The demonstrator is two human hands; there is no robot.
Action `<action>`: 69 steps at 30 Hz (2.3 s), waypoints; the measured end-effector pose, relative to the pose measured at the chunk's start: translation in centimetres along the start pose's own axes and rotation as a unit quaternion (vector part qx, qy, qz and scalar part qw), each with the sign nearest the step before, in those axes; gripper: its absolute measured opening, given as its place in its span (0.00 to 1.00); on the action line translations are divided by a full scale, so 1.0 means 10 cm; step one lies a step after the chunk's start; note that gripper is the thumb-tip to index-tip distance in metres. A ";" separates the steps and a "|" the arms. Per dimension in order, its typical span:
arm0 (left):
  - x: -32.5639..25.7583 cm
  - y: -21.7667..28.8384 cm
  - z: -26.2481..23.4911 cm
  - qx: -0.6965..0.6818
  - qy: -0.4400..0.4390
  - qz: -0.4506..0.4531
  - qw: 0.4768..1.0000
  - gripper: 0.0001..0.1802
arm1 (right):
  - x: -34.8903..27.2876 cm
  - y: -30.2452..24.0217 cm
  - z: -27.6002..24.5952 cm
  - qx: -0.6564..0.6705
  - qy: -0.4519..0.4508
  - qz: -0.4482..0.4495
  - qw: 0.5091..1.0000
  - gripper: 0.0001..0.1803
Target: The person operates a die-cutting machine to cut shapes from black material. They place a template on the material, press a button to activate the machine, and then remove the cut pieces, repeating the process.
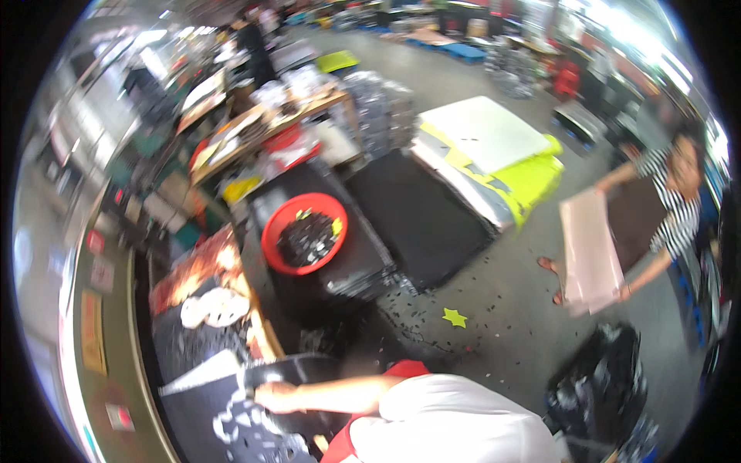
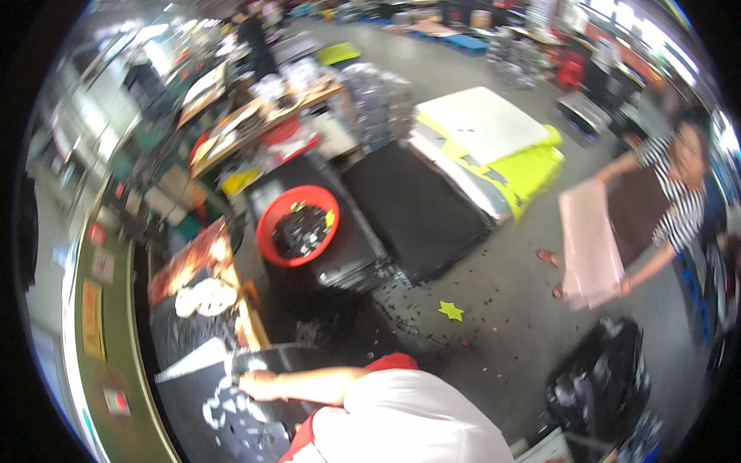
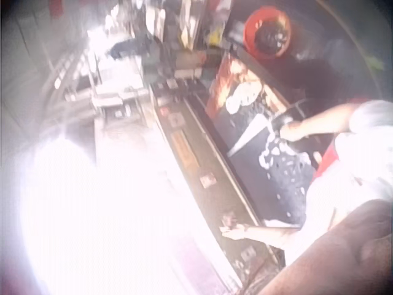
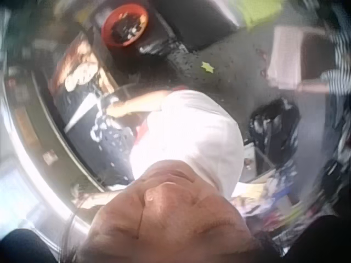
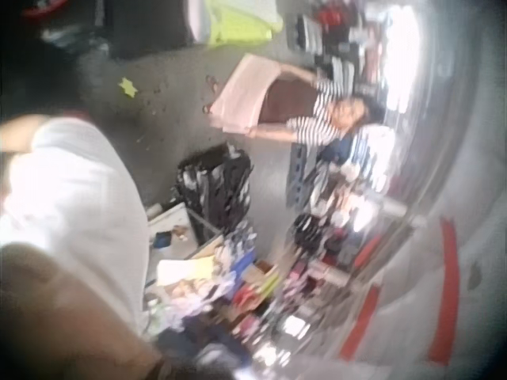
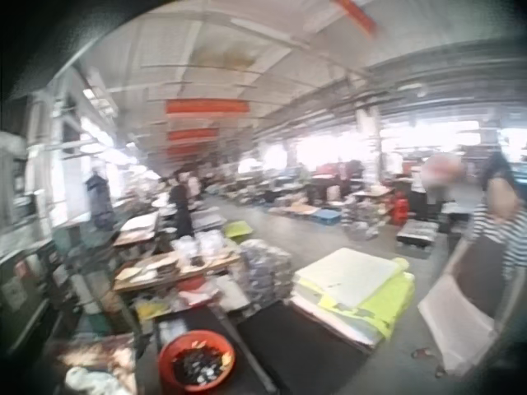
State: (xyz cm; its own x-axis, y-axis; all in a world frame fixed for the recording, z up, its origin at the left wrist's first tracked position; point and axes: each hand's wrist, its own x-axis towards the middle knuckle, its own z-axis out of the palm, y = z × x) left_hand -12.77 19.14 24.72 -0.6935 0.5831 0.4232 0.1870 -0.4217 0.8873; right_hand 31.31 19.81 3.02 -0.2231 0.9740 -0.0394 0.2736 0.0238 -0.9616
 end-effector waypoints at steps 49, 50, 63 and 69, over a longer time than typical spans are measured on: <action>-2.24 -0.30 0.52 -0.176 0.101 -0.309 0.929 0.12 | -0.48 -0.35 0.63 0.030 -0.091 -0.139 0.986 0.15; -2.00 -0.20 0.41 -0.242 0.139 -0.277 0.919 0.12 | -0.50 -0.30 0.63 0.018 -0.089 -0.169 0.981 0.14; -1.20 1.16 -0.15 0.222 -0.122 0.049 0.966 0.19 | -0.44 -0.68 0.37 -0.023 -0.348 -0.060 0.935 0.27; -3.10 0.29 0.12 0.354 -0.319 0.065 0.877 0.13 | -0.25 -0.59 0.58 0.094 -0.623 0.099 0.770 0.18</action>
State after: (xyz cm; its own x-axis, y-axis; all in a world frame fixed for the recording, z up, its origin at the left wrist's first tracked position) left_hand 10.06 0.66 14.37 -0.1458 0.9271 0.3454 0.7773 -0.1086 0.6197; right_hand 24.81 15.92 7.19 -0.9513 -0.0216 -0.3076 0.3034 -0.2449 -0.9209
